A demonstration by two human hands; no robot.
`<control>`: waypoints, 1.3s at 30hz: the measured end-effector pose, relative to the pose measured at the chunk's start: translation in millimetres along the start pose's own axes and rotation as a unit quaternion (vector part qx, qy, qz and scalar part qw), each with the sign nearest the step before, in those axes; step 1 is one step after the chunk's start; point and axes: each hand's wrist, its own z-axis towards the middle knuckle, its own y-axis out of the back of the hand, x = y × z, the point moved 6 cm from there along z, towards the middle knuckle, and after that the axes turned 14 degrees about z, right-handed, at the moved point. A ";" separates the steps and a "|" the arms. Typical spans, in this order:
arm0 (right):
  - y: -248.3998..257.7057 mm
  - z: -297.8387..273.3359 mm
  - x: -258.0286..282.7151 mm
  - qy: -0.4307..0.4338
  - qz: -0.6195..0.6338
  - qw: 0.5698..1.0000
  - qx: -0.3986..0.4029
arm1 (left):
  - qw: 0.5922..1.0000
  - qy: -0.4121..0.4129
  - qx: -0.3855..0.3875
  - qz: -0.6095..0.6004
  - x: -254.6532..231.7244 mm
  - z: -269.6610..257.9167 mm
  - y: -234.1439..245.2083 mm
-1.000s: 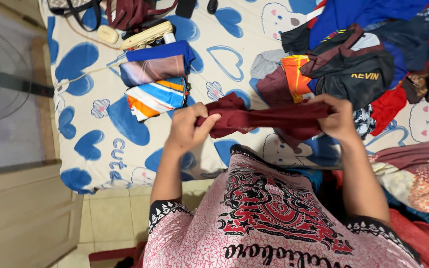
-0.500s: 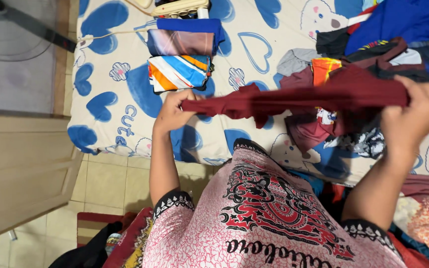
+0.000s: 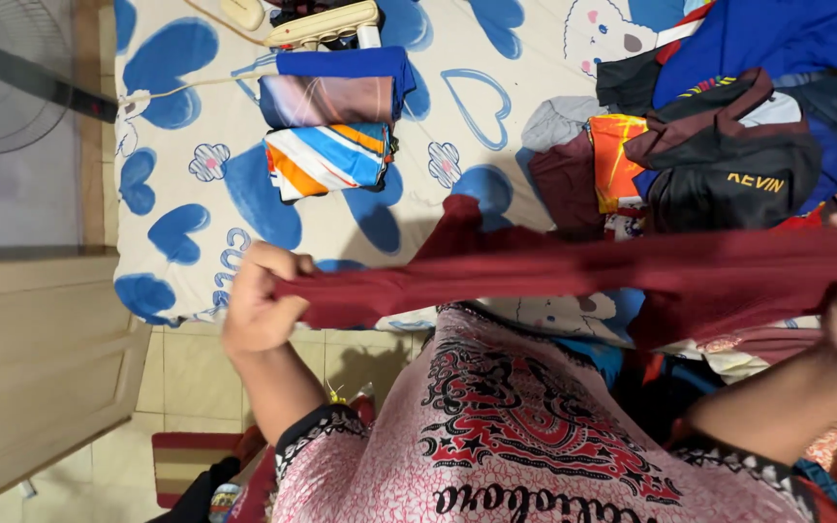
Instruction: The person folds a maroon t-shirt on a bed by laying it flat, smoothing it out, and folding the sides and sleeves inward until it is a compact rectangle.
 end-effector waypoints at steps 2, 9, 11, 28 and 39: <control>6.3 15.2 -11.9 0.010 -0.070 0.997 0.017 | 0.996 0.021 -0.079 -0.023 -0.2 15.1 12.2; -67.1 118.2 -19.8 -0.021 -0.013 1.000 -0.006 | 0.986 0.082 -0.108 0.099 69.4 111.6 16.1; -91.5 138.4 -23.9 0.007 -0.142 0.990 0.021 | 0.988 0.103 -0.105 0.044 106.7 129.2 6.4; -180.8 226.0 -278.3 -0.224 0.140 0.942 -0.209 | 0.903 0.263 -0.196 0.278 293.4 232.8 -58.2; -221.0 260.8 -238.1 -0.142 0.054 0.980 -0.126 | 0.921 0.063 -0.108 0.370 241.1 269.9 -106.4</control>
